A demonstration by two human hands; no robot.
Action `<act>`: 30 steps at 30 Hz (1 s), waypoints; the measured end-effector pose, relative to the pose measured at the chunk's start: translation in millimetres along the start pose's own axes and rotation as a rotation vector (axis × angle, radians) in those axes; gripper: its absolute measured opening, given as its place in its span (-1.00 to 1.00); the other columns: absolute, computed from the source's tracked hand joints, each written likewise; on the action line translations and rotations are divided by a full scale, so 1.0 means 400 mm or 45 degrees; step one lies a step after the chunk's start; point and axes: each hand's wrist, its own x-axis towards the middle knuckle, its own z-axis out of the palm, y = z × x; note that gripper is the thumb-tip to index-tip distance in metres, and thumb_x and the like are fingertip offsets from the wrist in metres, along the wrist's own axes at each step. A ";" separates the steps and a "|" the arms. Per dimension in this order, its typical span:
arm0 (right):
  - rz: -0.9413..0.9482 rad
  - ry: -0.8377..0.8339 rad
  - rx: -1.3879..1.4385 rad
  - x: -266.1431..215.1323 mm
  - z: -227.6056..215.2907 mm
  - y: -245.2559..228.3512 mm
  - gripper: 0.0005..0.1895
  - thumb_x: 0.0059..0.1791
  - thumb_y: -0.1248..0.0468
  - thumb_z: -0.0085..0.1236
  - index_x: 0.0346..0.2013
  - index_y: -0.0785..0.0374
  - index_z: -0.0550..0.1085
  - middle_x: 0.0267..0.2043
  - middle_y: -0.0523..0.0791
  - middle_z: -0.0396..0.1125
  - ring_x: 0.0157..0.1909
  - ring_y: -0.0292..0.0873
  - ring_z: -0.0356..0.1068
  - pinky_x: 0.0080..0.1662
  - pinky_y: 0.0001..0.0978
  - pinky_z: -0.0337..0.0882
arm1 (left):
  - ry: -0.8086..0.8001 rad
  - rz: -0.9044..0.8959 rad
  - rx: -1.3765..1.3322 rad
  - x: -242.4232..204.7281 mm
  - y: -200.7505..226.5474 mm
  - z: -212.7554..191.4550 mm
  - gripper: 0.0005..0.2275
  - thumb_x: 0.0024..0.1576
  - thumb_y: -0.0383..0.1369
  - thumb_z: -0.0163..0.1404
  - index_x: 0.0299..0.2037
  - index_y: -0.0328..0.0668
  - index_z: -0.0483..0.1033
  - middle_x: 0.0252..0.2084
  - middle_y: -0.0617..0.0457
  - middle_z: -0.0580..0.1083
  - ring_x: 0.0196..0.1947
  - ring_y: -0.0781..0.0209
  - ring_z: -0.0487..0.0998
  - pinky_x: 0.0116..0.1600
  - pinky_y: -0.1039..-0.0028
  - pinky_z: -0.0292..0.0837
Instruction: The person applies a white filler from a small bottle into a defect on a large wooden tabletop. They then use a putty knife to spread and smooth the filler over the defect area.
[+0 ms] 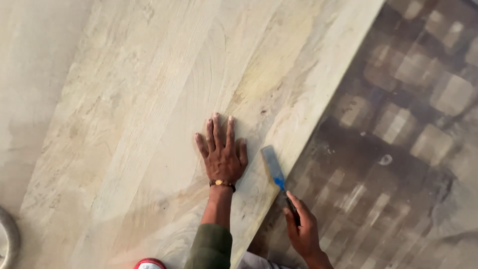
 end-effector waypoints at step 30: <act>-0.154 0.111 -0.383 0.208 0.030 -0.079 -0.55 0.06 0.41 0.06 0.26 0.19 0.43 -0.38 -0.09 0.30 -0.41 -0.15 0.27 -0.30 -0.33 0.32 | 0.021 -0.013 0.042 0.005 -0.003 0.010 -0.48 0.26 -0.11 -0.06 0.44 0.07 0.28 0.54 -0.11 0.14 0.55 -0.06 0.08 0.57 -0.12 -0.30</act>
